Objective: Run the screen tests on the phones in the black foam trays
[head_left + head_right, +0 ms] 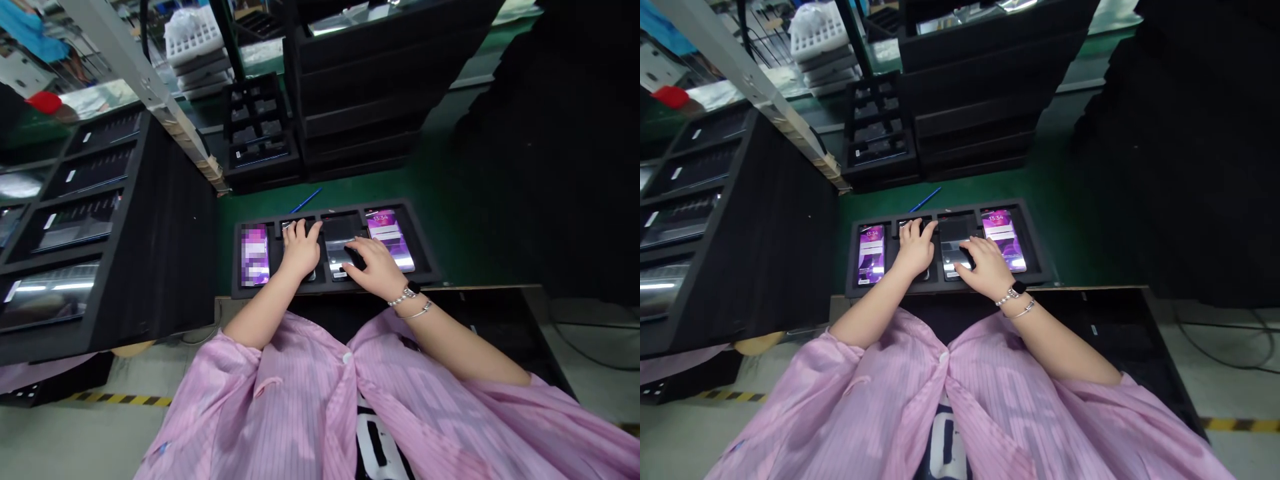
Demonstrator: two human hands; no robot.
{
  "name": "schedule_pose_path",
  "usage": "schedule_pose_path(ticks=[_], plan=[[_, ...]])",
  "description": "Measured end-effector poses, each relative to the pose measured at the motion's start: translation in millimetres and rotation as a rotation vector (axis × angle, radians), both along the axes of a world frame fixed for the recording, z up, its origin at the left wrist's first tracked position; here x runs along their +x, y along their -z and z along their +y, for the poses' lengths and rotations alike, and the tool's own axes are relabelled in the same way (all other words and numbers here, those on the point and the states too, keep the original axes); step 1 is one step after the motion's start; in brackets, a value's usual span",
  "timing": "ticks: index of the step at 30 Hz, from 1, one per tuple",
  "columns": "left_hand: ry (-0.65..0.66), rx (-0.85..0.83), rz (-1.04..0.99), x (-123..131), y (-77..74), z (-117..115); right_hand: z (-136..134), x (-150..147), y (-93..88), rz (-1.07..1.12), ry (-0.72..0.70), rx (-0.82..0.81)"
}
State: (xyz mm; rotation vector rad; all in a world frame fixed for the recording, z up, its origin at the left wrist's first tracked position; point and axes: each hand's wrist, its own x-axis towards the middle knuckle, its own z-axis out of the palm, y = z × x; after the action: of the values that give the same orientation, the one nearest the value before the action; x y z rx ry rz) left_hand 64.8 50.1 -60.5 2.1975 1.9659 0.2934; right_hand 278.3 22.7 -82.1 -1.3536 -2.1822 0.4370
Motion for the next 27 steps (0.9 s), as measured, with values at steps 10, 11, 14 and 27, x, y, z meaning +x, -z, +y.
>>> schedule_pose_path(ticks=[10,11,14,27], plan=[[0.037,0.237,-0.116,-52.9,-25.6,-52.5,-10.1,16.3,-11.0,0.0,0.024,0.089],[0.028,0.249,-0.105,-60.9,-26.8,-62.2,-11.3,19.8,-11.7,-0.004,0.021,0.111],[0.006,0.247,-0.065,-76.3,-24.0,-84.7,-13.6,25.2,-10.5,-0.011,0.027,0.187],[-0.039,0.16,0.027,-71.0,-18.5,-96.3,-22.8,20.5,-10.8,-0.142,0.127,0.167]])
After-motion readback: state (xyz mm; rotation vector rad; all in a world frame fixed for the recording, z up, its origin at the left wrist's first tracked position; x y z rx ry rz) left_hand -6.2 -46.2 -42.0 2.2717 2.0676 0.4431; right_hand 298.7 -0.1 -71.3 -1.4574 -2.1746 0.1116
